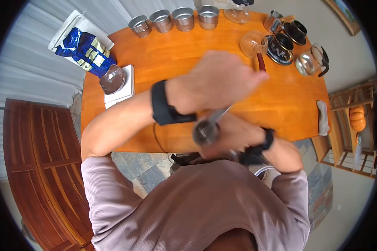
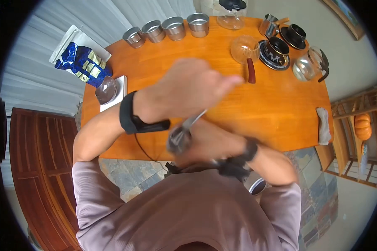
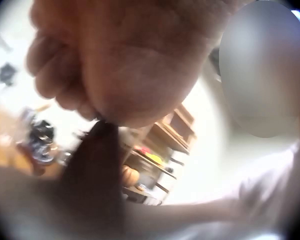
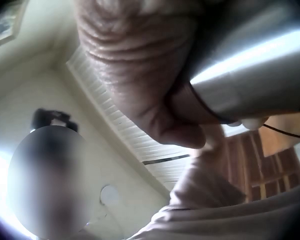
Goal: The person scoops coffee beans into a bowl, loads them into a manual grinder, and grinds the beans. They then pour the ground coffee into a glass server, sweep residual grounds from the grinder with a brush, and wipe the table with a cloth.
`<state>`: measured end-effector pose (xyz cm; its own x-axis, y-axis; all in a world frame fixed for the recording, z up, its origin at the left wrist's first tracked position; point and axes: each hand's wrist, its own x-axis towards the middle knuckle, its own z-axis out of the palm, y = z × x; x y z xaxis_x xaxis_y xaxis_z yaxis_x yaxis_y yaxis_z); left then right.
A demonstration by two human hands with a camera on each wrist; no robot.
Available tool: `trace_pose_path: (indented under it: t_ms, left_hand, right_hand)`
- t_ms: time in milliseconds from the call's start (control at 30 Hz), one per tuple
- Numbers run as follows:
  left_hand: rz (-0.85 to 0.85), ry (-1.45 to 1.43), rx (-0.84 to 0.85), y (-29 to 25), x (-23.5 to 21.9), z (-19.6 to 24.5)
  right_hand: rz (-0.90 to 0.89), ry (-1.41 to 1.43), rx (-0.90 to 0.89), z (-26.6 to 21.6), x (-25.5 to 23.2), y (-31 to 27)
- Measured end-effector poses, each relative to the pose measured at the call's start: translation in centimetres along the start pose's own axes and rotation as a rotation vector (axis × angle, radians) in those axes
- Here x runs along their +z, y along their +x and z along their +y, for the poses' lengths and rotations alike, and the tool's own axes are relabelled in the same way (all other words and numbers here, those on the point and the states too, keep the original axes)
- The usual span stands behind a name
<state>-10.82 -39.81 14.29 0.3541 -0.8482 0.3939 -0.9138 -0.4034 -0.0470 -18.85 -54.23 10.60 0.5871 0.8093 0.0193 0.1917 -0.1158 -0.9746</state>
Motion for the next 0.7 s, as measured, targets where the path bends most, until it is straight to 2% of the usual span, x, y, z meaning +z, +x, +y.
trace_pose_path:
  t_ms: [33, 100, 133, 167, 200, 233, 300, 333, 367, 400, 433, 467, 500, 533, 600, 633, 700]
  left_hand:
    - [-0.002, -0.009, 0.002, 0.2, -0.6, 1.4]
    - [-0.114, -0.08, 0.074, 0.4, -3.7, 4.9]
    - [-0.144, -0.09, -0.073, -1.1, -4.0, 4.7]
    - [-0.176, -0.092, -0.215, -3.0, -4.2, 3.5]
    - [-0.126, 0.044, -0.218, -4.3, -3.4, 2.2]
    - [-0.129, 0.032, -0.221, -4.6, -2.7, 1.1]
    - [-0.315, 0.019, -0.513, -3.9, -1.5, -1.2]
    - [-0.321, 0.01, -0.506, -3.1, -0.8, -1.3]
    - [-0.149, 0.013, -0.276, -1.9, 0.1, -0.9]
    - [0.027, 0.019, -0.05, -1.1, 0.8, -0.4]
    - [0.029, 0.019, -0.054, -0.6, -0.2, 1.2]
    - [-0.152, 0.054, 0.001, -0.1, -2.5, 3.7]
    - [-0.333, 0.085, 0.051, 0.0, -3.7, 5.0]
    - [-0.333, 0.077, 0.041, -0.7, -3.7, 4.4]
    - [-0.025, -0.03, -0.142, -2.8, -4.0, 2.1]
    - [-0.016, -0.119, -0.25, -3.8, -3.7, 1.3]
    - [-0.059, -0.118, -0.304, -5.5, -2.3, 0.5]
  right_hand:
    - [0.171, 0.093, -0.002, 0.8, -0.8, 0.4]
    - [0.508, 0.269, -0.018, 2.3, -3.7, 1.5]
    - [0.672, 0.363, -0.018, 2.9, -4.5, 1.2]
    - [0.607, 0.272, 0.026, 2.2, -7.4, -2.0]
    - [0.58, 0.146, 0.113, -0.2, -7.4, -3.4]
    - [0.533, 0.168, 0.065, -0.3, -6.1, -4.3]
    - [0.232, -0.121, -0.157, -0.5, -3.2, -2.7]
    - [0.181, -0.048, -0.071, -0.6, -1.0, -1.0]
    - [0.123, 0.021, 0.014, -0.2, 0.6, 0.5]
    - [0.155, 0.099, 0.148, 1.8, 1.2, 1.2]
    - [0.187, 0.178, 0.281, 3.5, 1.2, 2.0]
    - [0.187, 0.176, 0.28, 2.7, 0.6, 2.7]
    - [0.51, 0.318, 0.144, 1.2, -0.3, 3.2]
    - [0.827, 0.459, 0.009, 0.6, -1.1, 3.7]
    - [0.723, 0.24, -0.09, 5.1, -6.1, 3.7]
    - [0.74, 0.236, -0.095, 5.9, -6.0, 3.7]
    - [0.794, 0.165, -0.107, 7.3, -5.4, 4.1]
